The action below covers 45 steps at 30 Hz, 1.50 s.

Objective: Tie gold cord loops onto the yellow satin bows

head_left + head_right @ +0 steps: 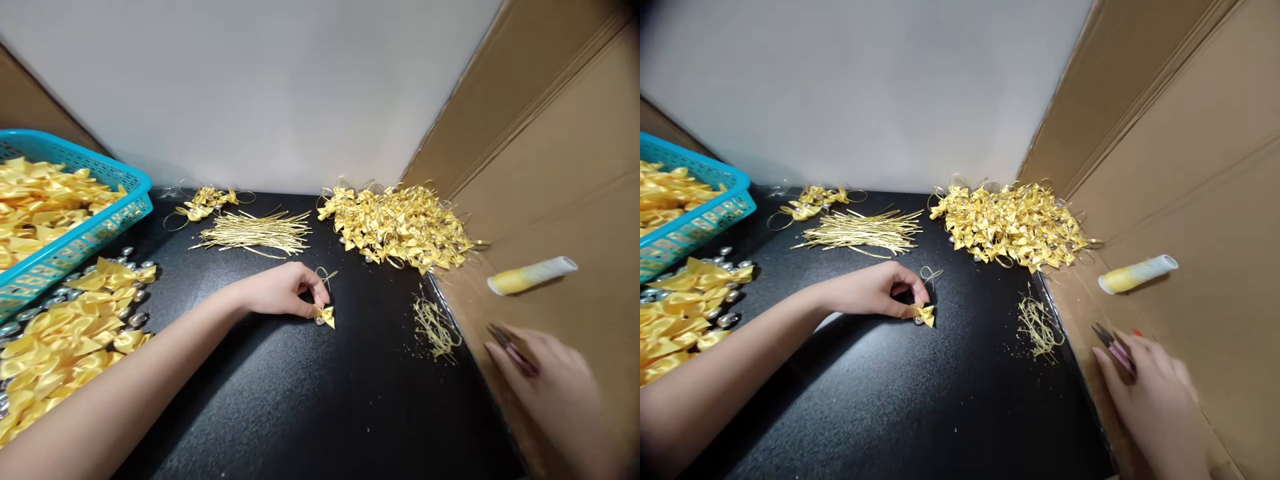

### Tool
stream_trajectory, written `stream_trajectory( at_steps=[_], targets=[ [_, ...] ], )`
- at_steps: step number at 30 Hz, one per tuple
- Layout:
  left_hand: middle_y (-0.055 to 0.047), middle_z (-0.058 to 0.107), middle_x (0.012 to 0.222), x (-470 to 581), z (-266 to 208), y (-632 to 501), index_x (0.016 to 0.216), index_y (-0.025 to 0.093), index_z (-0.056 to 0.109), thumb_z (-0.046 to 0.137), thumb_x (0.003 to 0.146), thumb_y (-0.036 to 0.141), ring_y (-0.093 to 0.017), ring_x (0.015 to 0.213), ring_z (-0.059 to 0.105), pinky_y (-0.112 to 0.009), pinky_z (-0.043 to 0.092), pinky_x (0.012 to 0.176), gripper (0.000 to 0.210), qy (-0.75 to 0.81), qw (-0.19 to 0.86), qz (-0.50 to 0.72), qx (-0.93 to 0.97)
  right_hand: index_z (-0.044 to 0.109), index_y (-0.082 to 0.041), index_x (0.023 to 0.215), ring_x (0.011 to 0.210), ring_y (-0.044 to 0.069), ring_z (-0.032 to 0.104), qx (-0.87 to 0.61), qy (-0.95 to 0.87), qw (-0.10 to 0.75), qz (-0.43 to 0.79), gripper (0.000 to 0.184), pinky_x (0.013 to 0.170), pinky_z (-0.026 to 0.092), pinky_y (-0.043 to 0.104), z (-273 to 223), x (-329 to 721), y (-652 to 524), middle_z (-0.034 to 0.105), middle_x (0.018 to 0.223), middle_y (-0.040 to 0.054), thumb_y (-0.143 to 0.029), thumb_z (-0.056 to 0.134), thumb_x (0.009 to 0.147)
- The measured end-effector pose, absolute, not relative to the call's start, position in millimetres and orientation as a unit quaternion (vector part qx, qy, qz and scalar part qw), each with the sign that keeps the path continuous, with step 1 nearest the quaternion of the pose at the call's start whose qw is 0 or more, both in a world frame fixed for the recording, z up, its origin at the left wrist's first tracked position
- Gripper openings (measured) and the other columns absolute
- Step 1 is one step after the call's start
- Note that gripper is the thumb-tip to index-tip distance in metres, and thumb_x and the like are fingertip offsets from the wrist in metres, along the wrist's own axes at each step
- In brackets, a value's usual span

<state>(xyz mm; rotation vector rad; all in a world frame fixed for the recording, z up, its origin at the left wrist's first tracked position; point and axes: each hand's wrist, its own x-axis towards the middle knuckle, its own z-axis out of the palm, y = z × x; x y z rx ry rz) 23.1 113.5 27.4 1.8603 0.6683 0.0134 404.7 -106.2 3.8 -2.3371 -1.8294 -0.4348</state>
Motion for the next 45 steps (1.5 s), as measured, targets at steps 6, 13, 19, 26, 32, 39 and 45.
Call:
stream_trajectory(
  at_steps=[6,13,19,26,32,39,45],
  targets=[
    [-0.002,0.073,0.094,22.8,23.2,114.4,0.091,0.017,0.071,0.075,0.069,0.028,-0.017,0.089,0.065,-0.026,0.047,0.080,0.025,0.283,0.540,0.018,0.793,0.064,-0.019,0.087,0.091,0.033,0.062,-0.796,-0.582,0.067,-0.152,0.051,0.080,0.049,0.048,-18.7,424.8,-129.7,0.068,0.095,0.0151,-0.058,0.032,0.089],
    [-0.002,0.073,0.092,23.8,26.0,111.2,0.092,0.017,0.070,0.076,0.069,0.031,-0.017,0.084,0.064,-0.024,0.046,0.074,0.027,0.297,0.518,0.018,0.802,0.054,-0.025,0.080,0.090,0.036,0.061,-0.797,-0.584,0.049,-0.146,0.034,0.082,0.047,0.050,-15.2,421.5,-114.1,0.066,0.090,0.0194,-0.041,0.027,0.093],
    [-0.005,0.074,0.092,25.8,30.3,110.5,0.095,0.015,0.070,0.060,0.083,0.030,-0.016,0.080,0.066,-0.024,0.047,0.071,0.022,0.308,0.524,-0.003,0.794,0.049,-0.027,0.083,0.081,0.028,0.067,-0.841,-0.501,0.198,-0.038,0.023,0.072,0.050,0.042,11.6,372.2,-92.8,0.070,0.089,0.0123,-0.042,0.033,0.092],
    [-0.002,0.072,0.084,23.9,27.5,110.8,0.095,0.015,0.069,0.063,0.080,0.028,-0.015,0.076,0.063,-0.024,0.045,0.069,0.021,0.278,0.509,0.013,0.815,0.055,-0.024,0.079,0.061,0.016,0.060,-0.643,-0.736,0.094,0.191,0.027,0.057,0.039,0.026,44.5,249.4,-18.6,0.066,0.071,-0.0001,-0.033,0.036,0.097],
    [0.000,0.070,0.081,22.5,26.4,112.3,0.095,0.017,0.070,0.066,0.075,0.024,-0.015,0.075,0.061,-0.024,0.042,0.067,0.021,0.263,0.507,0.009,0.821,0.061,-0.020,0.090,0.082,0.018,0.064,-0.595,-0.778,0.069,0.188,0.021,0.069,0.041,0.029,37.8,220.8,9.6,0.069,0.089,0.0036,-0.029,0.044,0.096],
    [0.002,0.066,0.081,24.7,26.0,112.3,0.097,0.019,0.071,0.074,0.069,0.024,-0.014,0.075,0.060,-0.023,0.042,0.067,0.029,0.288,0.493,0.015,0.820,0.062,-0.019,0.089,0.081,0.018,0.066,-0.600,-0.777,0.061,0.180,0.019,0.065,0.039,0.028,34.0,218.4,11.8,0.070,0.089,0.0040,-0.030,0.047,0.094],
    [0.002,0.067,0.081,24.8,25.1,112.9,0.098,0.020,0.070,0.075,0.068,0.024,-0.014,0.074,0.060,-0.023,0.042,0.067,0.030,0.295,0.481,0.011,0.826,0.063,-0.019,0.087,0.077,0.019,0.066,-0.616,-0.771,0.049,0.156,0.021,0.061,0.035,0.029,32.0,217.6,12.7,0.070,0.086,0.0037,-0.031,0.047,0.094]
  ],
)
